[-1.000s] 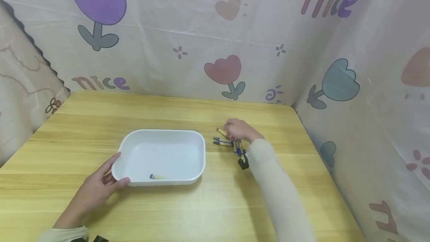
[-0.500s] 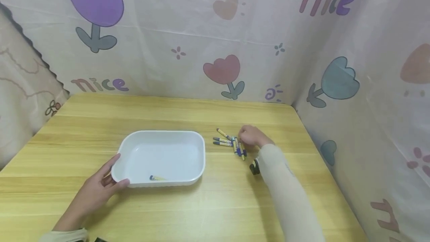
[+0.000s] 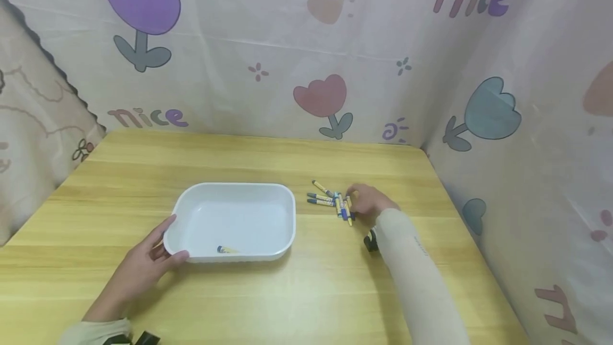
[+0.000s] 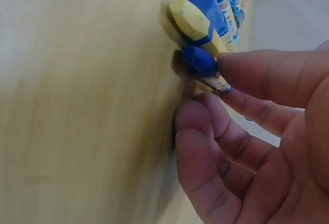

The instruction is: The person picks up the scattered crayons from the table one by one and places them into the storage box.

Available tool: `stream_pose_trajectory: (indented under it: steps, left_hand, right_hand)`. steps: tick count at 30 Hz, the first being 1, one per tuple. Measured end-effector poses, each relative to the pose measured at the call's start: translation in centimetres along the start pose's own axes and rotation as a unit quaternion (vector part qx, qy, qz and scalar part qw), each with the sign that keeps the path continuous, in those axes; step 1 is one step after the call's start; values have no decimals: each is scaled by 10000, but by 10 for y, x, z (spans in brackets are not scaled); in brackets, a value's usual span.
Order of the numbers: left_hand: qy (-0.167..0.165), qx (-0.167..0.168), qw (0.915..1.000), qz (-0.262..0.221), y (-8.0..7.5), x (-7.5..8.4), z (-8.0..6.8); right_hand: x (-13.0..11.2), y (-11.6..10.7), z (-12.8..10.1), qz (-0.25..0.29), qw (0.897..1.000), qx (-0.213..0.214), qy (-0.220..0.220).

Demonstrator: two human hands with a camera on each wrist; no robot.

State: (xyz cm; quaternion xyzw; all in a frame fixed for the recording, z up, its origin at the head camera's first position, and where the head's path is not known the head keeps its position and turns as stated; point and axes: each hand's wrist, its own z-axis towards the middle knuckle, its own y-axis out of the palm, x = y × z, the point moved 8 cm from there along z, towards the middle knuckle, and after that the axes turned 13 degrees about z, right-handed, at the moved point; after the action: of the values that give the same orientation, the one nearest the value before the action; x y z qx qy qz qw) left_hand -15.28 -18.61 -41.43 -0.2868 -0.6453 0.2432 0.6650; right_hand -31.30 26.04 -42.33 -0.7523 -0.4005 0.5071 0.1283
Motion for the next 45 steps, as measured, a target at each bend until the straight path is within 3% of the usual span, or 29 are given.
stream_pose_trajectory:
  steps: [16, 33, 45]
  left_hand:
    - [4, -65, 10000, 24, 4, -1, 3]
    - [-165, -63, 9998, 70, 2, -9, -6]
    - [-129, -59, 9998, 161, 0, -2, 0]
  right_hand:
    - [-4, -6, -1, 475, 9980, 266, -325]
    - [-37, 11, 8, 458, 9955, 117, -816]
    - [-67, 8, 5, 297, 9937, 138, -1073]
